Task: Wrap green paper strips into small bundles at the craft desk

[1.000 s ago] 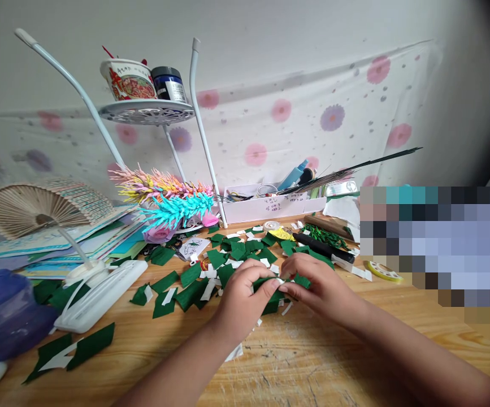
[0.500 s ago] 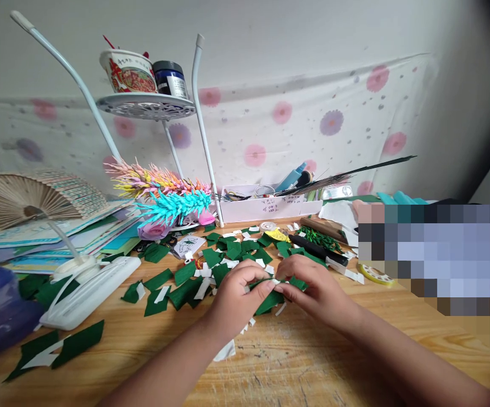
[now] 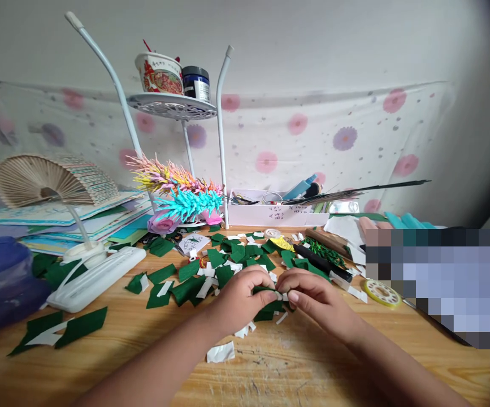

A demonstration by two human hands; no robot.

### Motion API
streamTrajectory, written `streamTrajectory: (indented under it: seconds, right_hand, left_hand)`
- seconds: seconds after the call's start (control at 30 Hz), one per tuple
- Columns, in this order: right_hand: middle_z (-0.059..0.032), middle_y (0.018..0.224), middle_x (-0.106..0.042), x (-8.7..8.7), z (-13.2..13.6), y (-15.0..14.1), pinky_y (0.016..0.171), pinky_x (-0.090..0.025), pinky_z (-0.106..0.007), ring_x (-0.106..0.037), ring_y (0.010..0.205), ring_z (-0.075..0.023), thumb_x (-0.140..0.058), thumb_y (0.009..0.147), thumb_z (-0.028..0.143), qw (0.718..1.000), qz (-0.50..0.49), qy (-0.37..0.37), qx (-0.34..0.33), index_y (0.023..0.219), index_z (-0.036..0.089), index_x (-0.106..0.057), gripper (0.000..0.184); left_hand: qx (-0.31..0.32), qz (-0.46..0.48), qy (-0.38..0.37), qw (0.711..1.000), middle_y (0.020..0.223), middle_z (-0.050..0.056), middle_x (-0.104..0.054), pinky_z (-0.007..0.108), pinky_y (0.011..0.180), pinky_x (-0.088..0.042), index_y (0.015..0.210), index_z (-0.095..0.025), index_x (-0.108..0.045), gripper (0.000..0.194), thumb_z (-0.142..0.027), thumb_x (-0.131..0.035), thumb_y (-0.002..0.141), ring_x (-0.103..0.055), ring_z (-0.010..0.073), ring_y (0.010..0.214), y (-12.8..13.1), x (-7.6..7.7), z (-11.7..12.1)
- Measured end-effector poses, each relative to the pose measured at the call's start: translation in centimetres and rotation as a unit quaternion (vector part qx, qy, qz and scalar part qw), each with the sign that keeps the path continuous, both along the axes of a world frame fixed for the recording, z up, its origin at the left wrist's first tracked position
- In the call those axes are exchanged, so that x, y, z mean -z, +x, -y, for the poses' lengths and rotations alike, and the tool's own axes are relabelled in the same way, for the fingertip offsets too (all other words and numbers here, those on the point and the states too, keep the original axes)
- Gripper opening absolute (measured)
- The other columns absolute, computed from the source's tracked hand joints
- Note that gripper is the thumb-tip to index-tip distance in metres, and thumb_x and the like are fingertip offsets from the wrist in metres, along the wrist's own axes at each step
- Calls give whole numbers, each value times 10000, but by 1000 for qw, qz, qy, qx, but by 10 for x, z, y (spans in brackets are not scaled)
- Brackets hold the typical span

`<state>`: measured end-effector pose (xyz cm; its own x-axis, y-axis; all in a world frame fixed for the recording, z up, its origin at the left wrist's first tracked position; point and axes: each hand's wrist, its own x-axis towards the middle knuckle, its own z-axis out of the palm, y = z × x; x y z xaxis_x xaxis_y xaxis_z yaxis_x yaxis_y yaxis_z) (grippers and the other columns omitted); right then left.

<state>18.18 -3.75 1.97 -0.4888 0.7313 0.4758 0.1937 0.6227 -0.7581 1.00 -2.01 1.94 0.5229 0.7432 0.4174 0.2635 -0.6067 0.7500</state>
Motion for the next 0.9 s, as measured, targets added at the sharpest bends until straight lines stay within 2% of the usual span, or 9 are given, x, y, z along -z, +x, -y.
streamTrajectory:
  seconds: [0.1,0.2,0.4,0.63,0.9]
  right_hand:
    - [-16,644,-476,1,-3,2,572,-384,-253,-457,605,-118,-479,774,326,994,-36,-104,-29,690,147,-564,215]
    - [3,601,-455,2,-3,1,552,-361,-246,-433,561,-101,-539,732,327,980,-42,-186,-54,622,136,-546,220]
    - [20,600,-456,3,1,-4,531,-327,-223,-408,554,-84,-627,655,236,963,-60,-252,-69,635,131,-512,157]
    - [39,610,-437,9,0,-7,519,-310,-200,-383,556,-73,-629,657,262,966,-69,-246,-49,674,154,-445,214]
    - [-3,658,-517,3,1,-7,525,-373,-213,-466,596,-104,-558,713,278,986,18,-160,45,736,145,-511,144]
  left_hand:
    - [22,-2,-16,1000,718,-4,-501,215,673,-381,656,-148,-546,41,-127,-539,690,-486,108,712,-2,1,-1]
    - [64,-29,-37,997,711,-10,-507,206,670,-380,644,-151,-568,38,-141,-557,679,-491,104,705,-4,0,-1]
    - [78,-60,-41,994,675,-17,-496,192,634,-375,631,-151,-586,53,-142,-559,676,-482,96,673,-6,-4,0]
    - [71,-62,-29,995,709,-6,-513,195,669,-377,692,-155,-611,108,-98,-519,694,-492,99,711,-5,-3,1]
    - [12,-11,-22,1000,724,5,-530,208,648,-397,682,-162,-600,101,-107,-515,682,-509,112,709,-3,-2,1]
